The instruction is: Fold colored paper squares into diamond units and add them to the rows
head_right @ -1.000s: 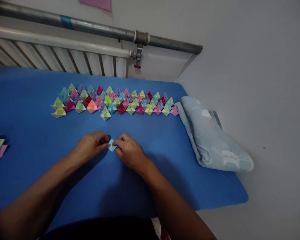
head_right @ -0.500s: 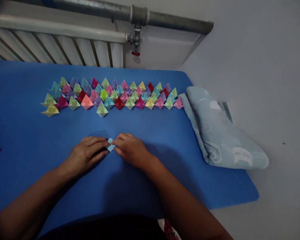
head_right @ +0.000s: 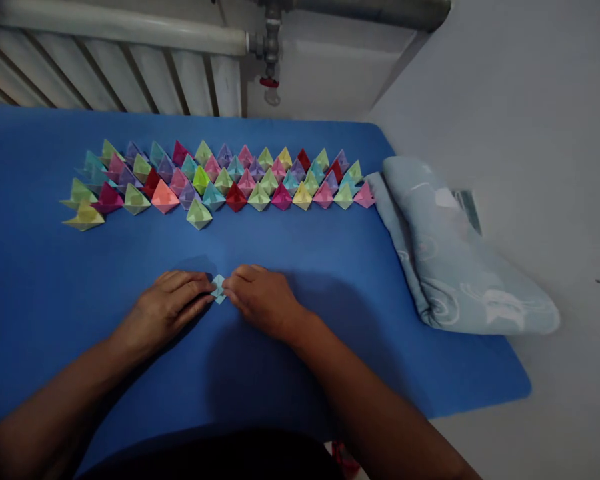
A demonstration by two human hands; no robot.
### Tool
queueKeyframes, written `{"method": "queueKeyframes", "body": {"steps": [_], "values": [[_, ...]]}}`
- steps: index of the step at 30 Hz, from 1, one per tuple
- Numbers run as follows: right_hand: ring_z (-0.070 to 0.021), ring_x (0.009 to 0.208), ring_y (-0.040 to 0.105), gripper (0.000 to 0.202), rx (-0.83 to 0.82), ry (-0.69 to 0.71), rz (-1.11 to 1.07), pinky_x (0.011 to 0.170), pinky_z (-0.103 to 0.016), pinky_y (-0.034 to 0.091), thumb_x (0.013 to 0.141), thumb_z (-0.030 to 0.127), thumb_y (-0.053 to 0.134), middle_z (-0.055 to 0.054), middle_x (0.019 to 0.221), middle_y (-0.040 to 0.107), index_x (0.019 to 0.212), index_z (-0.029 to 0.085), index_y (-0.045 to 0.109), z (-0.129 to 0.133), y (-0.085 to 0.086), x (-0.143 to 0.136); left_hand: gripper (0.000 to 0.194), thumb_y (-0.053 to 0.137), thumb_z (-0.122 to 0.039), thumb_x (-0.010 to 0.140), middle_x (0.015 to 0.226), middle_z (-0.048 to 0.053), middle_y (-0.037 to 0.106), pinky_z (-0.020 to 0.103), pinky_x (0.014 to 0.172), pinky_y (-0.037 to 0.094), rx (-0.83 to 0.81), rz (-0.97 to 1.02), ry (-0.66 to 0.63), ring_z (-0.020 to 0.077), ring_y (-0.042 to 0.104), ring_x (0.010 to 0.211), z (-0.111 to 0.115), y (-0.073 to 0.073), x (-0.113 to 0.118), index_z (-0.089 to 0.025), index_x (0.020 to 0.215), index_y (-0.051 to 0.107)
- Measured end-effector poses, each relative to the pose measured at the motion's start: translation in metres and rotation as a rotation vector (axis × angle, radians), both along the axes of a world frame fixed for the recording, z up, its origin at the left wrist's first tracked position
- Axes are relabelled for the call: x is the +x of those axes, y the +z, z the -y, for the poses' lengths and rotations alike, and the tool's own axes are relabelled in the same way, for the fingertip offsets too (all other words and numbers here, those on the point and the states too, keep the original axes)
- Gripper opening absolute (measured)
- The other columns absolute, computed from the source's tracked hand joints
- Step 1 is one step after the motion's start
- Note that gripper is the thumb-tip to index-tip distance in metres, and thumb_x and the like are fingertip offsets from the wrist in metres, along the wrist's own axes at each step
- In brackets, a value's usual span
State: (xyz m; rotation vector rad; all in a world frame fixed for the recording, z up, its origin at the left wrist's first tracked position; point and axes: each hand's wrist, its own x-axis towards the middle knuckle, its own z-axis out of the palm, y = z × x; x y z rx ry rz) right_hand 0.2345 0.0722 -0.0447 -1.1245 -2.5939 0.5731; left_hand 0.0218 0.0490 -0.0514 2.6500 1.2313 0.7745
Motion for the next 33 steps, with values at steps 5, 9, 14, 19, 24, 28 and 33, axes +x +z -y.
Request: {"method": "queueKeyframes", "body": {"steps": [5,9,14,19,24,28,33], "values": [[-0.0179,0.093,0.06,0.021,-0.012,0.01,-0.028,0.081,-0.03,0.047,0.097,0.03,0.05,-0.007,0.1,0.066,0.105,0.018,0.065,0.001,0.001,0.001,0.022,0.047,-0.026,0.097,0.094,0.008,0.068,0.034,0.074,0.049,-0.017,-0.028,0.046,0.0193,0.063,0.084,0.002,0.0,0.002,-0.015,0.098,0.066],[-0.0169,0.093,0.059,0.019,-0.074,-0.052,-0.009,0.079,-0.028,0.045,0.097,0.025,0.049,-0.006,0.1,0.066,0.103,0.019,0.066,0.002,0.006,-0.002,0.024,0.046,-0.029,0.097,0.093,0.007,0.068,0.035,0.075,0.048,-0.049,-0.066,0.092,0.0198,0.063,0.084,0.005,0.001,0.003,-0.017,0.099,0.067],[-0.0158,0.087,0.058,0.017,-0.145,-0.152,0.025,0.075,-0.027,0.041,0.096,0.027,0.051,-0.005,0.094,0.065,0.095,0.018,0.066,0.001,0.012,-0.008,0.027,0.044,-0.03,0.098,0.089,0.005,0.068,0.037,0.079,0.047,-0.176,-0.024,0.165,0.0195,0.062,0.084,0.007,0.005,0.006,-0.018,0.094,0.067],[-0.0145,0.082,0.057,0.016,-0.209,-0.219,0.01,0.071,-0.026,0.037,0.095,0.025,0.053,-0.003,0.088,0.064,0.088,0.018,0.065,0.001,0.017,-0.012,0.026,0.044,-0.031,0.097,0.083,0.003,0.066,0.036,0.076,0.046,-0.273,-0.012,0.227,0.0187,0.06,0.077,0.006,0.009,0.01,-0.019,0.088,0.066],[-0.0134,0.078,0.055,0.016,-0.237,-0.267,0.008,0.068,-0.026,0.034,0.094,0.024,0.053,-0.002,0.085,0.062,0.085,0.018,0.064,0.001,0.02,-0.016,0.025,0.046,-0.033,0.096,0.079,0.002,0.065,0.034,0.071,0.046,-0.278,0.02,0.258,0.0184,0.06,0.075,0.004,0.011,0.011,-0.019,0.084,0.064],[-0.0127,0.075,0.054,0.016,-0.249,-0.295,0.016,0.064,-0.025,0.032,0.093,0.022,0.053,-0.001,0.084,0.062,0.082,0.017,0.063,0.0,0.022,-0.017,0.025,0.046,-0.034,0.096,0.079,0.002,0.064,0.034,0.07,0.044,-0.298,0.028,0.262,0.0177,0.059,0.074,0.003,0.012,0.011,-0.02,0.083,0.063],[-0.0115,0.07,0.052,0.015,-0.246,-0.296,0.002,0.061,-0.025,0.03,0.091,0.023,0.054,0.0,0.08,0.06,0.079,0.018,0.063,-0.001,0.021,-0.018,0.026,0.045,-0.031,0.096,0.076,0.001,0.061,0.033,0.069,0.043,-0.328,-0.008,0.262,0.0172,0.057,0.072,0.002,0.013,0.011,-0.02,0.079,0.06]]}}
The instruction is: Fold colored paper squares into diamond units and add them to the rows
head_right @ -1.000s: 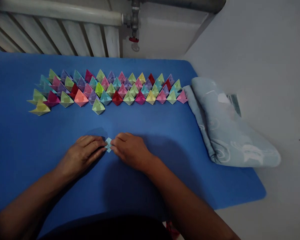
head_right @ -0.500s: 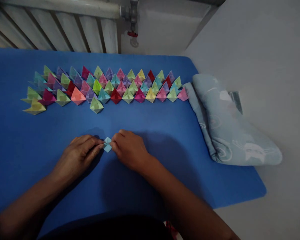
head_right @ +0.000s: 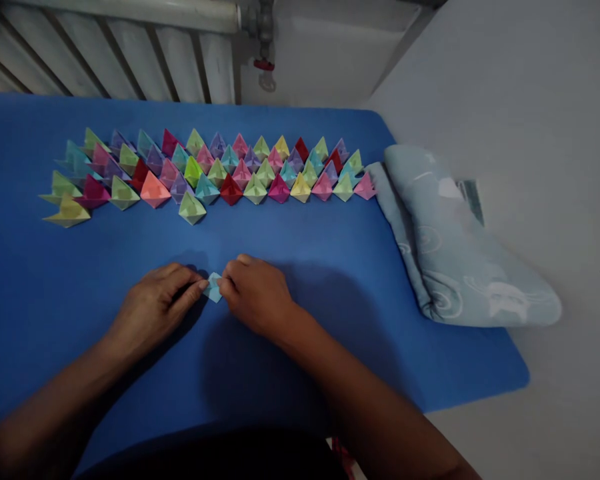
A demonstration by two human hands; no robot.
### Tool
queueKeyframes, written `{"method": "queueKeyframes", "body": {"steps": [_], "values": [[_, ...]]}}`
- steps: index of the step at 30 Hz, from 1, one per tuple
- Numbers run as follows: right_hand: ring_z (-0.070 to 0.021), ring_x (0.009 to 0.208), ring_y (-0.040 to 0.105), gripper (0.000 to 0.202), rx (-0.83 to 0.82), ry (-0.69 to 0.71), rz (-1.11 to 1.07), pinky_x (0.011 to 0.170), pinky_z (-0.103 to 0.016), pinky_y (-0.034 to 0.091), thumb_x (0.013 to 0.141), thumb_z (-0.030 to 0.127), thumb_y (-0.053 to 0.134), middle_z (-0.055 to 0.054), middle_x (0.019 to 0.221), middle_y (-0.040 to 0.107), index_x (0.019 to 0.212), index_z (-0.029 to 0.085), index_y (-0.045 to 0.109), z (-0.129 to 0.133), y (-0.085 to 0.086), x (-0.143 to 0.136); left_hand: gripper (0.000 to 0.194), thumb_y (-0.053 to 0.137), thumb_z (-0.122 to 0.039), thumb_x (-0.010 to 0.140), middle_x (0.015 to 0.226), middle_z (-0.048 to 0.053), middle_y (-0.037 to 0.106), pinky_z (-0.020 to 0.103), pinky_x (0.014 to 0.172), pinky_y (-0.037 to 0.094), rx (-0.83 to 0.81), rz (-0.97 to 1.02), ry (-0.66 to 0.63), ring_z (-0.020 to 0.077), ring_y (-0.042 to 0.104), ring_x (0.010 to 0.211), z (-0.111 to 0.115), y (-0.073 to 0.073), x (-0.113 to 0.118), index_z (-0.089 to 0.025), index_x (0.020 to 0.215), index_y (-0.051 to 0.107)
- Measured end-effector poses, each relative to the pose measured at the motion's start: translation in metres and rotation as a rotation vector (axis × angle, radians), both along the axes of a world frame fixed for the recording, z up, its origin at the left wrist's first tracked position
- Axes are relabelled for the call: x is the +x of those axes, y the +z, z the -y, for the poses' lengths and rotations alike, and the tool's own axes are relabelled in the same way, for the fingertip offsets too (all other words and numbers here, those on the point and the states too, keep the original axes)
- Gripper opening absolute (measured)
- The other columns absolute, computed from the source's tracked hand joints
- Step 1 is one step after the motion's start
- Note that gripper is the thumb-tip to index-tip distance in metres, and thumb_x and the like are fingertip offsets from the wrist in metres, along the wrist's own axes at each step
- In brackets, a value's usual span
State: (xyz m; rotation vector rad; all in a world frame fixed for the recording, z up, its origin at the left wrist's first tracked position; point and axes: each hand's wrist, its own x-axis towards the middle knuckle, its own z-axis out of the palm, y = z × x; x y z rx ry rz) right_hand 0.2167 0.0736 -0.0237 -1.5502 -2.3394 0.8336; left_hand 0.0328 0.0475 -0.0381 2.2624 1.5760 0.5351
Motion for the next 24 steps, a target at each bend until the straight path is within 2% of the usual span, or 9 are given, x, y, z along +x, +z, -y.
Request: {"method": "queueKeyframes", "body": {"steps": [8,16,24], "values": [[-0.0108,0.064,0.047,0.019,0.03,-0.052,0.027,0.058,-0.026,0.026,0.09,0.027,0.054,0.0,0.077,0.059,0.075,0.018,0.061,-0.0007,-0.002,-0.0037,0.028,0.044,-0.033,0.095,0.071,0.001,0.061,0.031,0.064,0.042,0.053,-0.03,0.058,0.0166,0.056,0.068,-0.0008,-0.0008,0.0046,-0.019,0.075,0.059],[-0.0096,0.06,0.046,0.017,-0.01,-0.072,0.038,0.056,-0.026,0.025,0.088,0.026,0.057,0.0,0.076,0.059,0.074,0.018,0.062,-0.0028,0.0001,-0.0059,0.023,0.052,-0.029,0.09,0.069,0.001,0.057,0.031,0.062,0.039,-0.02,0.012,0.087,0.0166,0.054,0.066,-0.0024,0.0002,0.0051,-0.02,0.069,0.056],[-0.0101,0.062,0.047,0.018,0.01,-0.07,0.03,0.056,-0.025,0.026,0.087,0.025,0.058,0.001,0.075,0.058,0.071,0.018,0.061,-0.0042,-0.0021,-0.0061,0.023,0.055,-0.027,0.087,0.066,-0.001,0.058,0.03,0.058,0.039,-0.017,0.012,0.072,0.0151,0.053,0.063,-0.0048,0.0018,0.0046,-0.02,0.066,0.054]]}}
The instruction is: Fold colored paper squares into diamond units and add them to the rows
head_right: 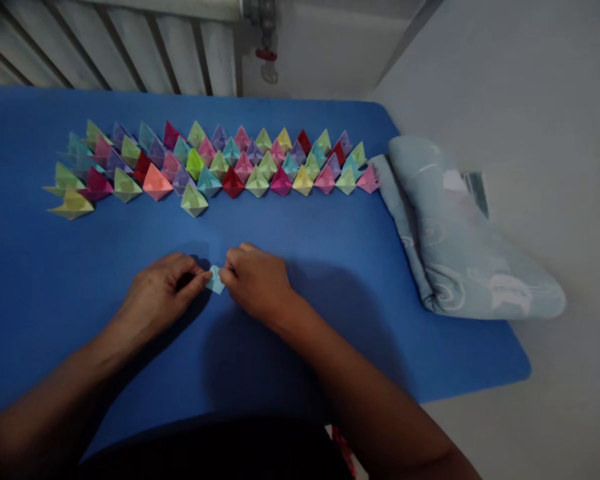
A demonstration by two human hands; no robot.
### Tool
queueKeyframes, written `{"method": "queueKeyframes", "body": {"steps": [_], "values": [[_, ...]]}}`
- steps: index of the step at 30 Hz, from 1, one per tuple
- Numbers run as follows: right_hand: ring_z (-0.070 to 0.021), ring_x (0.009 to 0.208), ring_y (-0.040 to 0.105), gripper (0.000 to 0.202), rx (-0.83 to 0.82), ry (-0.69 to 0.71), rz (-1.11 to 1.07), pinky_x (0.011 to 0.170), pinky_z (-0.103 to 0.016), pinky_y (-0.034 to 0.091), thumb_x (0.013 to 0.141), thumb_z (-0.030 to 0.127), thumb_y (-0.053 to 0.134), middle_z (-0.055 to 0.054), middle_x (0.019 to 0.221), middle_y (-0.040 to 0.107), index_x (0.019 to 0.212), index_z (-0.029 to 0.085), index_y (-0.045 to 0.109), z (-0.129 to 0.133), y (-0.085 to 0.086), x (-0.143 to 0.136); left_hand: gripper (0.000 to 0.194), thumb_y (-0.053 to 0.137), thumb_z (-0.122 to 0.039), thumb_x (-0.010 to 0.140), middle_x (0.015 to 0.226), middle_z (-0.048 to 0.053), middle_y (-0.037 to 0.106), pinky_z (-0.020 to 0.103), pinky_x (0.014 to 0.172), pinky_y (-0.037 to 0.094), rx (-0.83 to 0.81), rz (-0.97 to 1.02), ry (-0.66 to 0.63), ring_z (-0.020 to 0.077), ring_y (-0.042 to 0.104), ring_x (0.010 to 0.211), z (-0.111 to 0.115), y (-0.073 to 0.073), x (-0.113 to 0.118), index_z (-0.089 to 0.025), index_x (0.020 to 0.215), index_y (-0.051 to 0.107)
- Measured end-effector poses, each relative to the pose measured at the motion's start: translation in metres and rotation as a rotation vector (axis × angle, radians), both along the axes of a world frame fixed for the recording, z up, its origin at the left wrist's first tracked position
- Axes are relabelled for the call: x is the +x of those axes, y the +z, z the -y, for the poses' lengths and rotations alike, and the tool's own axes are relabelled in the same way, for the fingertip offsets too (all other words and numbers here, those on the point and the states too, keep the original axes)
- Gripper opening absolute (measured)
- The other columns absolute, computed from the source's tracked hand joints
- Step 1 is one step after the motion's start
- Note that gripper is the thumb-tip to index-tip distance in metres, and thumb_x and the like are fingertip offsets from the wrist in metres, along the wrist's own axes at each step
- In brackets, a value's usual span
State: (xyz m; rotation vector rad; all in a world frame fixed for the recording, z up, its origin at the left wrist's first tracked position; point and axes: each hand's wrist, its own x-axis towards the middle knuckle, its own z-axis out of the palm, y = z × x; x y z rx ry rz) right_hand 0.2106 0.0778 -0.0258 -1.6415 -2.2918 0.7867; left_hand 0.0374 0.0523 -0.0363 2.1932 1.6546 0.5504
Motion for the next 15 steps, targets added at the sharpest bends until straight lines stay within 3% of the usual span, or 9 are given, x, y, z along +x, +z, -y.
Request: {"method": "queueKeyframes", "body": {"steps": [9,12,15], "values": [[-0.0105,0.065,0.048,0.014,0.014,-0.003,-0.03,0.059,-0.024,0.03,0.084,0.022,0.061,0.001,0.074,0.057,0.071,0.018,0.061,-0.0007,0.0013,-0.0007,0.017,0.058,-0.026,0.087,0.071,0.001,0.058,0.034,0.066,0.043,-0.02,0.007,0.042,0.0182,0.055,0.069,0.0042,-0.0031,0.0012,-0.02,0.071,0.055],[-0.0106,0.066,0.048,0.013,0.019,-0.005,-0.033,0.059,-0.024,0.03,0.084,0.021,0.061,0.001,0.075,0.057,0.072,0.018,0.061,-0.0013,0.0007,-0.0005,0.009,0.056,-0.027,0.089,0.08,0.002,0.061,0.035,0.069,0.045,0.0,0.036,0.029,0.0195,0.058,0.077,0.0054,-0.0044,0.0004,-0.02,0.084,0.06],[-0.011,0.066,0.048,0.012,0.037,0.012,-0.032,0.06,-0.024,0.031,0.084,0.018,0.06,0.001,0.074,0.057,0.072,0.018,0.062,-0.003,0.0,-0.0006,0.017,0.05,-0.028,0.094,0.092,0.004,0.065,0.036,0.073,0.045,0.081,0.004,-0.026,0.0206,0.06,0.086,0.0078,-0.0069,0.0004,-0.023,0.103,0.064]]}}
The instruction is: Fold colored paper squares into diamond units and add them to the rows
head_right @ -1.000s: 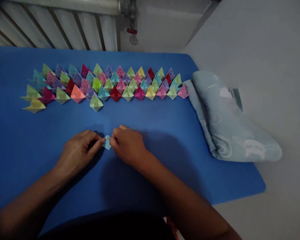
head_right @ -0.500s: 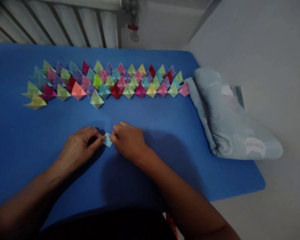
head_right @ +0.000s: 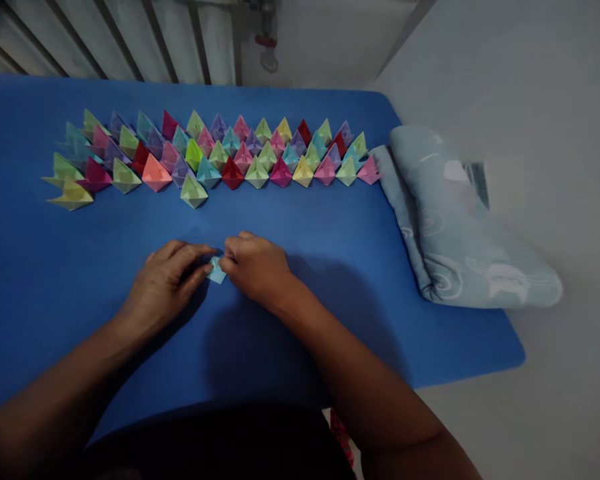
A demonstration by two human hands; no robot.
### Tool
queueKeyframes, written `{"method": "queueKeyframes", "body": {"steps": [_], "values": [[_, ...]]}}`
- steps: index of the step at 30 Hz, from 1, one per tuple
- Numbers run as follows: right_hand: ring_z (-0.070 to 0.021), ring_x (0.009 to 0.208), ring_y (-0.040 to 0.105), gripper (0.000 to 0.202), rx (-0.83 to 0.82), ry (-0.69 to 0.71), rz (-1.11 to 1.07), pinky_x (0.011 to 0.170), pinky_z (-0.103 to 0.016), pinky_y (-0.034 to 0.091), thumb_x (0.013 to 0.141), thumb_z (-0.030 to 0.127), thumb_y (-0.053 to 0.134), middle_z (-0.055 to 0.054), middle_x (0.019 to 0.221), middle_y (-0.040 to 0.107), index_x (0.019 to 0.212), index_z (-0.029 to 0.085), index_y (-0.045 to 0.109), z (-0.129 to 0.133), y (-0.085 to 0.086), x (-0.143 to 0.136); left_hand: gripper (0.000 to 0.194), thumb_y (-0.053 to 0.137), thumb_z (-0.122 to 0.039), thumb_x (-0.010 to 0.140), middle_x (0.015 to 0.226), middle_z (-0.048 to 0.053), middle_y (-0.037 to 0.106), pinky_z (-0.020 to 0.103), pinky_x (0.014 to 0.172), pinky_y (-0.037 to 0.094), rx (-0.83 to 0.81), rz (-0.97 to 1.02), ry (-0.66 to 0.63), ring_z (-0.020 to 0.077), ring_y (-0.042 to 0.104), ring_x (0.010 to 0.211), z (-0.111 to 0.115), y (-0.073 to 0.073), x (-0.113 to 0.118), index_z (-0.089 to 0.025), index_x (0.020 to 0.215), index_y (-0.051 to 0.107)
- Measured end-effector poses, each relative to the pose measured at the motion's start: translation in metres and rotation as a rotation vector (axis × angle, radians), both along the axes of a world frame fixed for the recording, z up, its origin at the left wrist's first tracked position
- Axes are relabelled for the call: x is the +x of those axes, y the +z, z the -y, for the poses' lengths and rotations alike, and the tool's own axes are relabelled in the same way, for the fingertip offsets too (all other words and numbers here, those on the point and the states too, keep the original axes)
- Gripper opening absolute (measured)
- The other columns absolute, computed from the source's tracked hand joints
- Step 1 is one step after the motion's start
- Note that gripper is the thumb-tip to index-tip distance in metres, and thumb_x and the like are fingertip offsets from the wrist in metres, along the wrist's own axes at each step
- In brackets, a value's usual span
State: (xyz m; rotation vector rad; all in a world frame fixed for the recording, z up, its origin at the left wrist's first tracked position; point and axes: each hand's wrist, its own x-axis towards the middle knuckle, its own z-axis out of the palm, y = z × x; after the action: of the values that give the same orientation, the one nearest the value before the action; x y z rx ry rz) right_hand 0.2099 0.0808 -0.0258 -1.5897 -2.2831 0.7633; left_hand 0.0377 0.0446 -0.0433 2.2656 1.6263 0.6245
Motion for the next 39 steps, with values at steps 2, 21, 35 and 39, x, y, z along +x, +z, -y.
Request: {"method": "queueKeyframes", "body": {"steps": [2,21,35,39], "values": [[-0.0114,0.067,0.048,0.012,0.006,0.021,0.013,0.061,-0.024,0.031,0.085,0.018,0.06,0.0,0.073,0.057,0.073,0.017,0.062,-0.001,0.001,0.0,0.024,0.045,-0.028,0.097,0.095,0.006,0.067,0.037,0.072,0.044,0.065,-0.107,-0.036,0.0219,0.06,0.085,0.003,-0.001,0.001,-0.024,0.107,0.066],[-0.0169,0.085,0.053,0.011,0.062,-0.024,0.04,0.075,-0.031,0.028,0.083,0.032,0.066,0.0,0.087,0.064,0.081,0.021,0.064,0.0,-0.002,0.009,0.057,0.043,-0.052,0.094,0.126,0.016,0.057,0.044,0.083,0.037,0.161,-0.467,-0.034,0.0338,0.048,0.108,0.032,-0.003,0.006,-0.016,0.136,0.053],[-0.0168,0.087,0.057,0.015,-0.056,-0.091,0.124,0.073,-0.031,0.031,0.077,0.036,0.068,0.001,0.093,0.067,0.085,0.023,0.065,-0.002,0.006,-0.013,0.051,0.047,-0.048,0.094,0.126,0.016,0.06,0.046,0.087,0.04,0.205,-0.335,-0.12,0.0329,0.05,0.112,0.032,-0.008,-0.007,-0.016,0.133,0.055],[-0.0168,0.086,0.058,0.013,-0.082,-0.091,0.155,0.073,-0.03,0.031,0.075,0.033,0.069,0.001,0.092,0.068,0.082,0.023,0.065,-0.004,0.012,-0.016,0.038,0.042,-0.033,0.097,0.119,0.015,0.064,0.044,0.087,0.043,0.259,-0.214,-0.21,0.029,0.056,0.108,0.032,-0.015,-0.019,-0.014,0.124,0.061]]}}
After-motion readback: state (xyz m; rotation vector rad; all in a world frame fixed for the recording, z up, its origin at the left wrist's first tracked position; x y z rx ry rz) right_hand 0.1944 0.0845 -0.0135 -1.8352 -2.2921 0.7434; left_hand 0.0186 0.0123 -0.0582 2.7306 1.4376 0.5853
